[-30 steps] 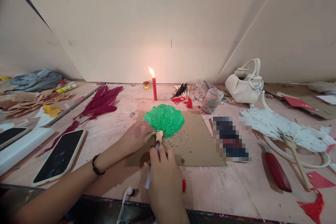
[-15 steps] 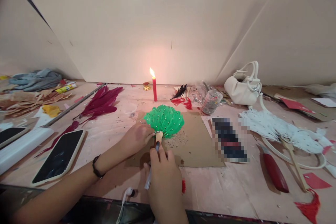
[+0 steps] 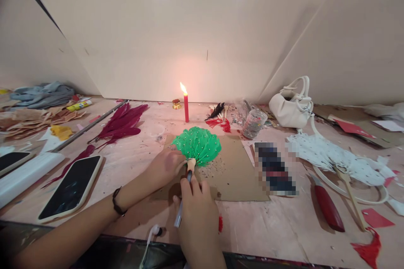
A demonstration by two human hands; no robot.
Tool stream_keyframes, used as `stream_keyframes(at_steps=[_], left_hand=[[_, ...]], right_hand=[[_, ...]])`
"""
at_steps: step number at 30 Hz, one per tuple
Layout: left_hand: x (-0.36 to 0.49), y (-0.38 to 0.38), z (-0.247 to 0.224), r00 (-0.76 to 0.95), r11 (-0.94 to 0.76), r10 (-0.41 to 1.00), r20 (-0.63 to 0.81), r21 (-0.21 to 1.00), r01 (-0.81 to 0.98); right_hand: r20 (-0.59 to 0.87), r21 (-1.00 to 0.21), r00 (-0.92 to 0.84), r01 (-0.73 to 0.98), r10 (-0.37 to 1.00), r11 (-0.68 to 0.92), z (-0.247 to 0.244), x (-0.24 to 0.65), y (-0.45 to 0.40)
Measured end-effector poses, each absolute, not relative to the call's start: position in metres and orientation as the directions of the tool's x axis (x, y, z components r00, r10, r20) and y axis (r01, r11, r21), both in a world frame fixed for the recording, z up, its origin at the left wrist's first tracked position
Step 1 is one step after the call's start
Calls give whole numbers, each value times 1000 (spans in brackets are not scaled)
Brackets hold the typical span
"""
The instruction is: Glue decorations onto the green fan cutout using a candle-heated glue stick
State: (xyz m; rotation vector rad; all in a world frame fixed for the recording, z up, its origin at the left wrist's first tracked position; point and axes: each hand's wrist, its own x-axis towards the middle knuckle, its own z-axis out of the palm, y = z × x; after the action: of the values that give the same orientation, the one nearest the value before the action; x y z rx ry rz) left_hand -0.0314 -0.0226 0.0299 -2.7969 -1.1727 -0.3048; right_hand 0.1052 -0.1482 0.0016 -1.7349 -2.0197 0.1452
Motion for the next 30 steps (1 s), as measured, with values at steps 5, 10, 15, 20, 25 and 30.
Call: stream_keyframes(at_steps=[5, 10, 15, 20, 25, 30], left_hand=[[-32, -24, 30, 688, -715, 681, 250, 26, 699], [-32, -25, 29, 697, -719, 678, 233, 15, 695], [-30, -25, 30, 707, -722, 677, 204, -4, 692], [-31, -26, 28, 700, -711, 681, 213, -35, 702], [-36, -25, 29, 674, -690, 708, 210, 4, 724], [-36, -24, 31, 669, -688, 715, 205, 34, 725]], right_hand=[[266, -375, -94, 907, 959, 193, 4, 106, -149], [255, -366, -97, 911, 962, 189, 5, 106, -148], [241, -374, -102, 908, 965, 190, 5, 106, -148], [251, -389, -97, 901, 963, 192, 5, 106, -149], [235, -404, -92, 896, 968, 184, 3, 106, -149], [257, -388, -93, 902, 962, 191, 2, 106, -148]])
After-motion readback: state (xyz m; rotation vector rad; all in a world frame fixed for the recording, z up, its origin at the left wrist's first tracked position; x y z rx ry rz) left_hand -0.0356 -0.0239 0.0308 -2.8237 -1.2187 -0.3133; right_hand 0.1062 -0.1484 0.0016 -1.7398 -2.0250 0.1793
